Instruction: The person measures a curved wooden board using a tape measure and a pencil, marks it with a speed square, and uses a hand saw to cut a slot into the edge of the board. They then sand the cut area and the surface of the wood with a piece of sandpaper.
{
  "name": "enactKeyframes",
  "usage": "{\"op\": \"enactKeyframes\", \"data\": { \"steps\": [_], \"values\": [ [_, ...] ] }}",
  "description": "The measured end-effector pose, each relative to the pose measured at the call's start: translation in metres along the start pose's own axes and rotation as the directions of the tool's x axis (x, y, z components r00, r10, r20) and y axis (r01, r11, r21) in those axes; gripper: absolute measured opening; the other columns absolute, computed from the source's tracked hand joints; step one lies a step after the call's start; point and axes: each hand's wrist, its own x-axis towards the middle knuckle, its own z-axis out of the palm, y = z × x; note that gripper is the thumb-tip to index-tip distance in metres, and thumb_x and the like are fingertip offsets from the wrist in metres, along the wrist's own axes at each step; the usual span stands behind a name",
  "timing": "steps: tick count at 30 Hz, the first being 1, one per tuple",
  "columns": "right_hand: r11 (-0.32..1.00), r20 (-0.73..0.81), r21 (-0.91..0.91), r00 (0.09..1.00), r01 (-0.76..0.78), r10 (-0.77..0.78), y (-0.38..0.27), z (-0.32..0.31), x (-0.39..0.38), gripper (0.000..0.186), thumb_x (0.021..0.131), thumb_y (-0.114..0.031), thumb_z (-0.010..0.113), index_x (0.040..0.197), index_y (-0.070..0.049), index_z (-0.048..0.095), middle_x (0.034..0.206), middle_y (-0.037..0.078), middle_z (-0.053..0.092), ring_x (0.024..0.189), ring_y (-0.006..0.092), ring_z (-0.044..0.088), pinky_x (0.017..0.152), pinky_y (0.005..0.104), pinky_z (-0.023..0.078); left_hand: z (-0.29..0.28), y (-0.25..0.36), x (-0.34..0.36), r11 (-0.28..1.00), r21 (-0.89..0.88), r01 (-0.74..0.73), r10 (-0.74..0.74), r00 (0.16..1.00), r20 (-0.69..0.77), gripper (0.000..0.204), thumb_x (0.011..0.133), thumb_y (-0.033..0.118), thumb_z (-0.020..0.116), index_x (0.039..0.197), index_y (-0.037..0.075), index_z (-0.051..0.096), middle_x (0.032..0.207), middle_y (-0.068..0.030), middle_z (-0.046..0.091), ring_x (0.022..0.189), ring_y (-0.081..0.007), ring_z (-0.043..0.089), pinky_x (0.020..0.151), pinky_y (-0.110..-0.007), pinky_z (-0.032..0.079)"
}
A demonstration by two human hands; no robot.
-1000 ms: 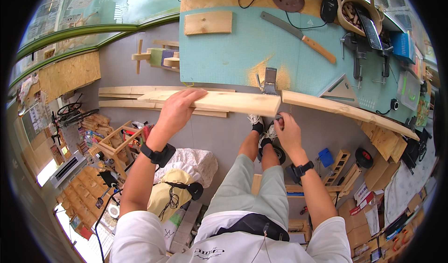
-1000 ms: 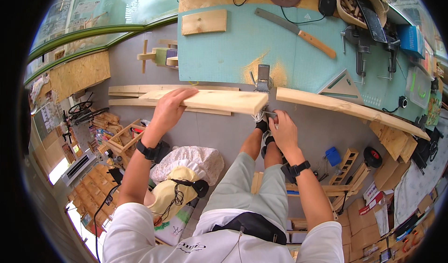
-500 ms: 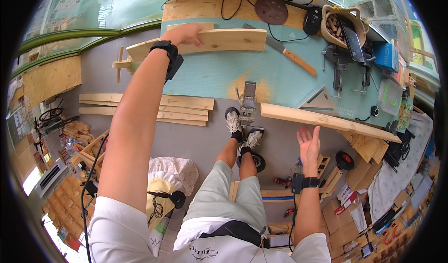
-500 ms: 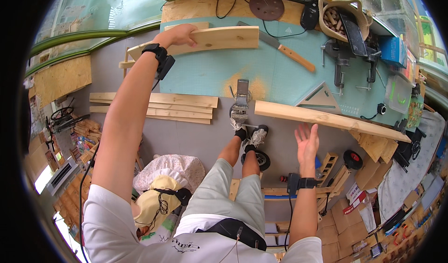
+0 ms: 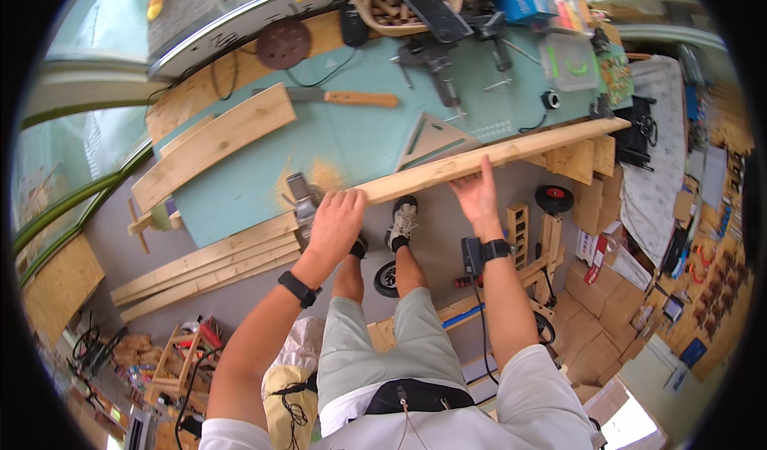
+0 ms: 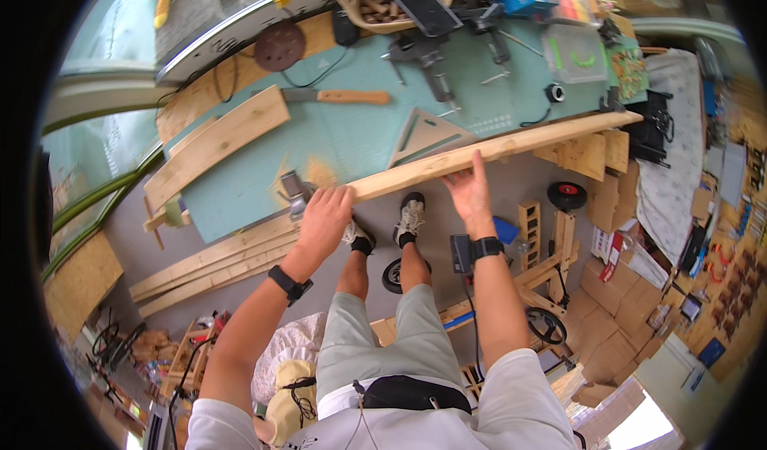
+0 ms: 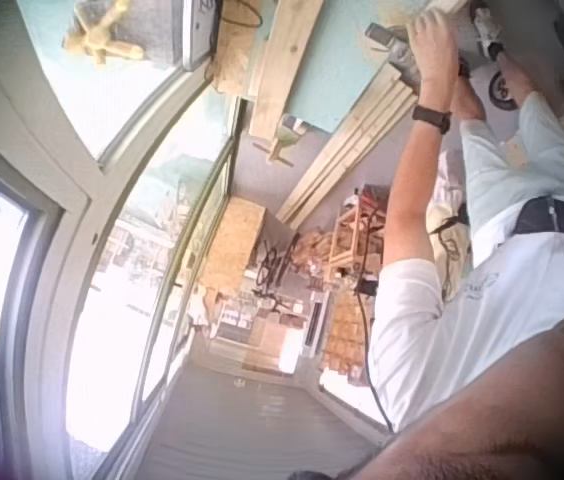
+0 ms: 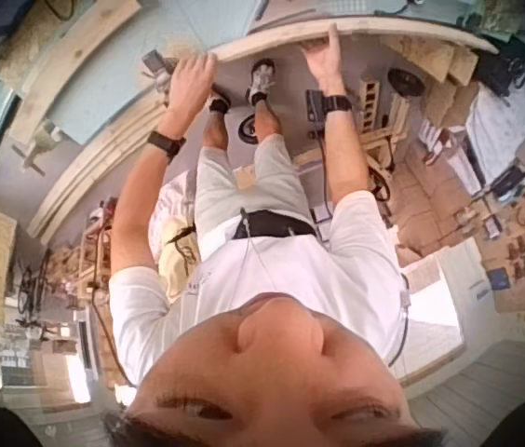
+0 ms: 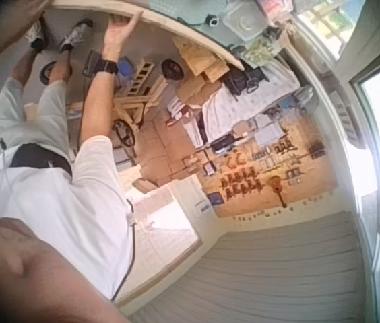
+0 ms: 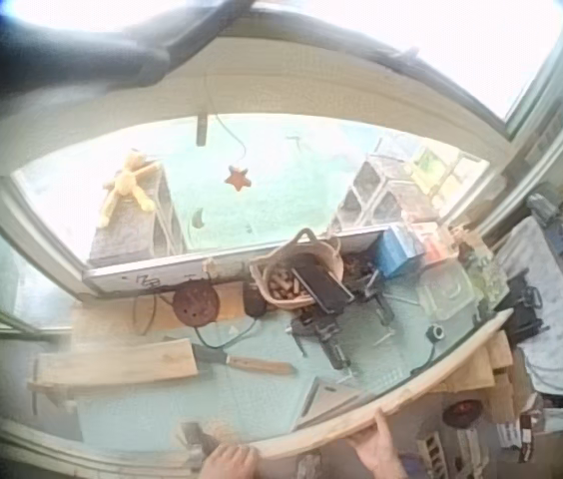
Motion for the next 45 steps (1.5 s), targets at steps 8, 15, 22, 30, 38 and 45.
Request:
{"op": "enactKeyframes", "data": {
  "steps": [8,15,22,30,38,45],
  "values": [
    [0.956,-0.064,0.247,0.987,0.161,-0.149,-0.074,-0.016,0.022,0.069,0.091,-0.061,0.070,0.131,-0.008,0.051,0.126,0.010,0.059,0.122,0.0271,0.057,0.112,0.0486,0.043,-0.006,0.030,-0.012,0.992,-0.079,0.094,-0.110,0.966,-0.236,0.043,0.084,0.000,0.059,0.127,-0.003,0.061,0.125,-0.0155,0.067,0.116,-0.0322,0.063,0.099,-0.043,0.051],
    [0.990,-0.111,0.087,0.989,0.111,-0.101,-0.089,-0.010,0.011,0.054,0.095,-0.050,0.070,0.125,-0.009,0.052,0.119,0.006,0.062,0.121,0.0228,0.061,0.108,0.0402,0.048,-0.036,0.047,-0.013,0.980,-0.086,0.179,-0.195,0.950,-0.244,0.042,0.083,-0.004,0.061,0.125,0.001,0.063,0.123,-0.0121,0.069,0.116,-0.0316,0.064,0.098,-0.043,0.052],
    [0.999,0.036,0.007,0.998,0.051,-0.051,-0.093,-0.007,0.001,0.059,0.096,-0.041,0.070,0.138,-0.005,0.048,0.130,0.008,0.060,0.127,0.0238,0.059,0.111,0.0408,0.045,-0.039,0.040,-0.019,0.977,-0.062,0.202,-0.211,0.941,-0.265,0.038,0.086,-0.003,0.064,0.123,0.004,0.065,0.122,-0.0106,0.071,0.113,-0.0318,0.066,0.095,-0.043,0.054],
    [0.998,0.173,-0.042,0.984,0.050,-0.042,-0.116,0.014,-0.035,0.064,0.097,-0.055,0.067,0.140,-0.010,0.050,0.130,0.005,0.060,0.128,0.0231,0.057,0.111,0.0501,0.043,-0.071,0.041,-0.023,0.881,-0.322,0.346,-0.392,0.916,-0.088,0.036,0.086,-0.009,0.062,0.120,0.002,0.067,0.111,-0.0159,0.070,0.101,-0.0386,0.065,0.088,-0.044,0.052],
    [0.955,0.229,-0.265,0.971,0.132,-0.071,-0.187,-0.006,0.073,0.040,0.103,-0.032,0.067,0.132,-0.007,0.054,0.125,0.004,0.062,0.113,0.0187,0.061,0.097,0.0388,0.054,-0.085,-0.001,0.082,0.754,-0.504,0.421,-0.332,0.906,0.261,0.037,0.096,0.015,0.065,0.129,0.000,0.061,0.111,-0.0191,0.069,0.101,-0.0353,0.064,0.090,-0.040,0.051],
    [0.723,0.162,-0.656,0.976,0.218,-0.147,-0.213,-0.028,0.109,0.029,0.102,-0.013,0.062,0.129,-0.002,0.062,0.123,0.007,0.065,0.107,0.0208,0.064,0.092,0.0364,0.055,-0.072,-0.026,0.146,0.485,-0.726,0.487,-0.420,0.858,0.294,0.044,0.098,0.023,0.069,0.134,-0.002,0.062,0.118,-0.0108,0.070,0.107,-0.0178,0.062,0.098,-0.033,0.048]
  ]
}}
